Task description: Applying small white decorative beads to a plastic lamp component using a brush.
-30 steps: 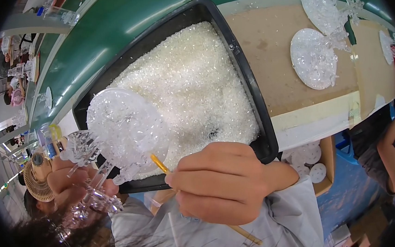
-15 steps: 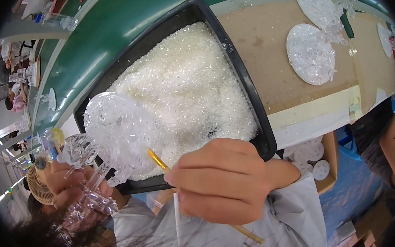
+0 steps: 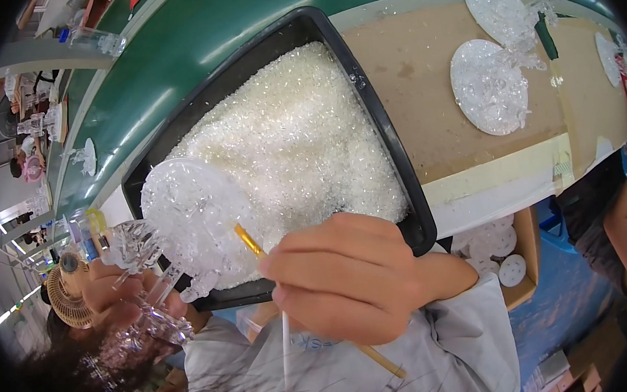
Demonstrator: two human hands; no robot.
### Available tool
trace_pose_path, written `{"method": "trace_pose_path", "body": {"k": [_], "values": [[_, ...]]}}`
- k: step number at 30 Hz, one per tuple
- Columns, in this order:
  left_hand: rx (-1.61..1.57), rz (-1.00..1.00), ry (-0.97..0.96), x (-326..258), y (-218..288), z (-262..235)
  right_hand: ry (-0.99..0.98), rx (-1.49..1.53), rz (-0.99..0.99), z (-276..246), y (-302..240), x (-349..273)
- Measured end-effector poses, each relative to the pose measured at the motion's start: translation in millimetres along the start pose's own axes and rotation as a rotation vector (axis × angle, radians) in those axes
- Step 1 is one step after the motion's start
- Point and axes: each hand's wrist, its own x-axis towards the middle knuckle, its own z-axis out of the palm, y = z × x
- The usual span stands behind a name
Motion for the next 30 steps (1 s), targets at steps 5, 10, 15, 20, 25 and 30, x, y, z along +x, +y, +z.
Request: {"method": "trace_pose_path", "body": {"k": [5,10,15,20,25,30], "values": [[0.003,0.011,-0.011,-27,3,-38,0.033,0.018,0.010,-1,0,-1],[0.012,0.017,-0.016,-17,-4,-39,0.138,0.006,-0.002,9,1,2],[0.023,0.022,-0.028,-15,4,-32,0.150,-0.013,-0.009,11,0,4],[0.022,0.026,-0.044,-12,3,-29,0.179,-0.010,0.010,11,0,0],[0.019,0.026,-0.052,-16,-6,-50,0.134,-0.005,0.036,9,-1,4],[0.028,0.005,-0.056,-11,6,-23,0.166,0.116,-0.062,7,1,-1]]}}
